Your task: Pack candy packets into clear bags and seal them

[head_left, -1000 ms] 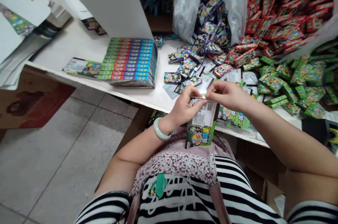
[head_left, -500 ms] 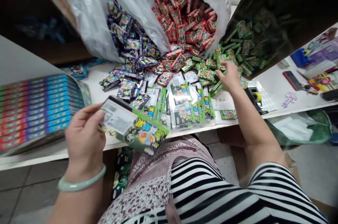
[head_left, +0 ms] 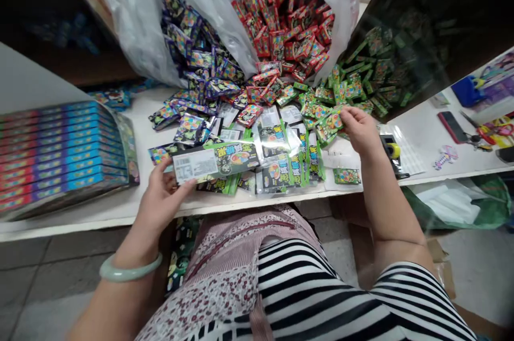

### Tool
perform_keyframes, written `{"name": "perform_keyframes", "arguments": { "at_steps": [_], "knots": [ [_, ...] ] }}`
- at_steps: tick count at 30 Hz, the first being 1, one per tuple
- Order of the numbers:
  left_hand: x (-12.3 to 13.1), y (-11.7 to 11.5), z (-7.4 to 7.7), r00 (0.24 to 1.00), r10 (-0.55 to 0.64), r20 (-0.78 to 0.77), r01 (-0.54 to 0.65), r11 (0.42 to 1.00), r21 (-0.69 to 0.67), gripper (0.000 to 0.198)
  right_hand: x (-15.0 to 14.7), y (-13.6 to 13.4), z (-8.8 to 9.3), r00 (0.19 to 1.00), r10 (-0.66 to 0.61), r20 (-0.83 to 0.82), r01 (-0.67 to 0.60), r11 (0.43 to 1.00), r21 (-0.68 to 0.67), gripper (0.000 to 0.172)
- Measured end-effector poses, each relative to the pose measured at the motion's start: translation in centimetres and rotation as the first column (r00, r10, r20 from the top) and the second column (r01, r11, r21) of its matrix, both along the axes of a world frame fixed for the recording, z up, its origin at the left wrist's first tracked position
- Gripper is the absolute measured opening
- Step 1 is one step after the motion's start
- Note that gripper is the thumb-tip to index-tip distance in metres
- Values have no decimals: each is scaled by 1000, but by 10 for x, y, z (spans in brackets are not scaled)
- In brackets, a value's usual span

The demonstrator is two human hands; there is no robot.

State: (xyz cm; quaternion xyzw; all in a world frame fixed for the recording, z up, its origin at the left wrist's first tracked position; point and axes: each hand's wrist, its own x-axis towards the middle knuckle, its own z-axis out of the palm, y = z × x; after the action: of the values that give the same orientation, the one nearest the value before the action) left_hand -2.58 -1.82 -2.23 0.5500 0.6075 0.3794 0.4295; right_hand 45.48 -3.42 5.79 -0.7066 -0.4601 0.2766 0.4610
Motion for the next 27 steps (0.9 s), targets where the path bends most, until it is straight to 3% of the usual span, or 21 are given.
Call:
{"name": "perform_keyframes", "arguments": {
  "at_steps": [2, 6, 8, 10, 15, 18, 22, 25, 27],
  "knots": [
    [-8, -4, 3, 974, -63, -216, 70, 997, 24, 91, -26, 4, -7, 975, 139, -176, -148, 988, -36, 41],
    [-6, -11, 21, 815, -91, -572, 252, 945, 209, 84, -65, 11, -21, 900, 290, -324, -319, 947, -38, 56],
    [4, -11, 29, 746, -174, -643, 406, 884, 232, 81, -76, 13, -26, 880, 325, -346, -363, 930, -51, 54],
    [17, -7, 33, 665, -297, -685, 539, 826, 165, 86, -82, 13, -28, 868, 343, -360, -393, 917, -74, 49],
    [43, 7, 28, 533, -425, -732, 608, 794, -18, 95, -87, 10, -30, 872, 322, -368, -379, 920, -94, 52],
    [46, 11, 27, 522, -435, -734, 612, 790, -34, 91, -86, 11, -32, 873, 338, -352, -397, 911, -110, 49],
    [40, 12, 29, 574, -374, -728, 602, 796, 66, 93, -84, 22, -42, 900, 387, -199, -415, 902, -123, 51],
    [34, 13, 30, 620, -332, -711, 600, 784, 158, 96, -86, 29, -49, 903, 420, 89, -406, 903, -141, 43],
    [30, 14, 30, 645, -324, -692, 607, 768, 206, 95, -89, 27, -51, 819, 450, 356, -435, 892, -124, 44]
  ]
}}
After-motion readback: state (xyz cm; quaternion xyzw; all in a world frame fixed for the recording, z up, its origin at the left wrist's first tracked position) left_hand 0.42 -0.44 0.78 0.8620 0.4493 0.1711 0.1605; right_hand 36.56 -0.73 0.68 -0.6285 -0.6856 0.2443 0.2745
